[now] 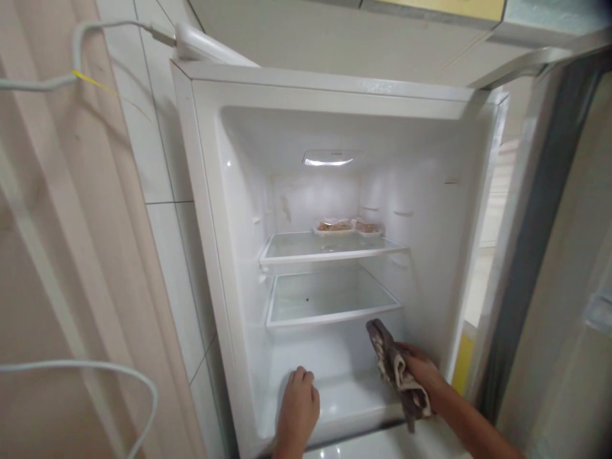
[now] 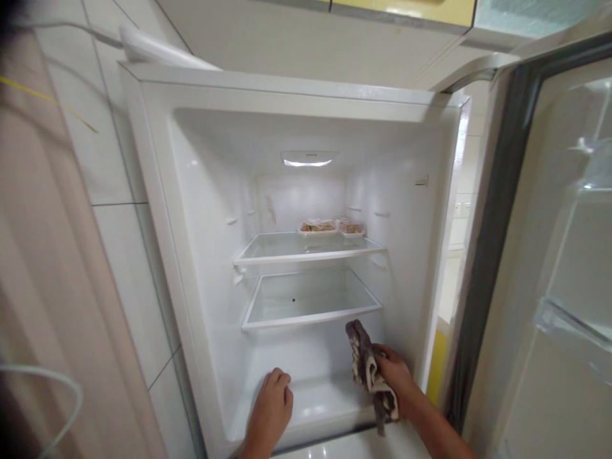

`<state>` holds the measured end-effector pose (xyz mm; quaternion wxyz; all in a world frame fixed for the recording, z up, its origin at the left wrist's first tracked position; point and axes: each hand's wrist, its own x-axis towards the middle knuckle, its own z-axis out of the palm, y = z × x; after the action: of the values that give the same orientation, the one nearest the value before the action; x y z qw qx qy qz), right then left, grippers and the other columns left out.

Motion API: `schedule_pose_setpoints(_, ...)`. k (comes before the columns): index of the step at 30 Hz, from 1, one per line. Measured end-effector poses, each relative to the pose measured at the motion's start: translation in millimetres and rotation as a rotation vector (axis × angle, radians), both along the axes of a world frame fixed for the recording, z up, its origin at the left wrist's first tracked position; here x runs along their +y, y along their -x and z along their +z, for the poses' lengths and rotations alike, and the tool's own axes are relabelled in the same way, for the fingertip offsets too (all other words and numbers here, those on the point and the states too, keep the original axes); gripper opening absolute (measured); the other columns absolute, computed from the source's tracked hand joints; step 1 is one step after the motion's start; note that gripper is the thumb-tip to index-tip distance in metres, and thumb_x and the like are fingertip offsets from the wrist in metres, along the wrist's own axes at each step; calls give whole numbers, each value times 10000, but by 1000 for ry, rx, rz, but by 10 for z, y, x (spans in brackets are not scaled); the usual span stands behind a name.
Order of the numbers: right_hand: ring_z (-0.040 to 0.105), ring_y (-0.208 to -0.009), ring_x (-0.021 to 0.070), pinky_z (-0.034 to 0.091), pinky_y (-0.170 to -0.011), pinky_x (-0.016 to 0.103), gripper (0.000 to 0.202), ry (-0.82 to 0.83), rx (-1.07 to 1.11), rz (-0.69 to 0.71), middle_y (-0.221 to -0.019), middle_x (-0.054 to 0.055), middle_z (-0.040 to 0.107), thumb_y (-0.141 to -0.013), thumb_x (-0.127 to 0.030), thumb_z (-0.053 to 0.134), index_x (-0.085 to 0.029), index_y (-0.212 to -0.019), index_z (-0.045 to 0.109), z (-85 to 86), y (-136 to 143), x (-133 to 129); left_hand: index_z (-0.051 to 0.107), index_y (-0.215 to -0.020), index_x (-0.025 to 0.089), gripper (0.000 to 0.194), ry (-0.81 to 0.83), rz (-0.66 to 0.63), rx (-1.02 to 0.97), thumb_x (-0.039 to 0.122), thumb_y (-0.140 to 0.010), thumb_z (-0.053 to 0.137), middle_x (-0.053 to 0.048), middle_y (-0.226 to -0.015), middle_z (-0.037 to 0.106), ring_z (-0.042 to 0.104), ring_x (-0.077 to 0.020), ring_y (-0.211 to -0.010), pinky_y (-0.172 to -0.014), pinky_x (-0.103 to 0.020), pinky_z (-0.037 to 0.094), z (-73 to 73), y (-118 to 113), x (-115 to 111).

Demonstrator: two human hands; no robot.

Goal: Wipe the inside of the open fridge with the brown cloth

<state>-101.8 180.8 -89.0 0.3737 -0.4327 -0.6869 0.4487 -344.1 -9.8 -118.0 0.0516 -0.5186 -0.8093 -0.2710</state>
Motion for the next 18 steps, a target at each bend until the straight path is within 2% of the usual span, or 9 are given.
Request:
schedule_pose_setpoints(1,740,-825,320,586,-710,442,338,31,97,-24,-814,100,759,-799,-438,519,-219,-924,743,5,8,-23,680,-882,176,354,-15,-4,-14,28,-856,359,-74,-1000,668,609,-207,-1004,-942,-332,464,-5,18,2)
schedule_pose_setpoints(3,723,-941,372,576,-756,525,359,-36,197,-70,-883,131,762,-781,-457,531,-228,-950,751,47,44,-39,689,-880,186,354,-53,-10,-69,26,-829,377,-60,-971,687,631,-197,-989,-936,-325,477,-23,72,11)
schedule_pose_setpoints(7,628,-1169,414,517,-902,591,445,-166,279,-76,-1129,187,727,-765,-455,556,-206,-1086,738,229,198,51,703,-1036,192,369,-173,19,-331,95,-782,454,-53,-1062,739,668,-186,-1061,-1004,-332,492,-77,221,25)
schedule_pose_setpoints(9,627,-1174,397,509,-921,579,483,-162,330,-46,-1173,204,709,-802,-482,497,-184,-1101,733,326,321,130,695,-1072,186,376,-239,57,-484,146,-778,463,-60,-1103,749,681,-192,-1073,-999,-341,511,-100,278,15)
schedule_pose_setpoints(12,686,-1049,342,536,-886,558,530,-133,476,19,-1086,170,738,-845,-540,387,-197,-1064,726,433,568,212,695,-1042,180,368,-306,69,-595,174,-764,453,-66,-1074,762,698,-200,-1042,-979,-348,530,-106,302,-23)
schedule_pose_setpoints(14,716,-924,289,569,-834,508,497,2,696,42,-955,111,760,-843,-561,385,-218,-982,717,477,775,201,700,-997,187,347,-308,57,-594,165,-754,453,-56,-1026,769,705,-198,-1011,-972,-347,532,-89,280,-44)
schedule_pose_setpoints(16,720,-819,233,592,-773,425,353,285,1013,37,-835,47,756,-803,-511,498,-229,-888,693,508,1012,121,703,-960,197,334,-281,58,-571,138,-745,454,-43,-989,772,709,-190,-985,-955,-334,534,-69,244,-50)
schedule_pose_setpoints(18,710,-738,183,596,-716,340,197,571,1277,9,-766,-5,741,-736,-397,599,-234,-828,662,538,1274,-24,703,-942,201,342,-236,75,-535,99,-735,452,-35,-976,773,709,-178,-968,-937,-315,532,-60,211,-41)
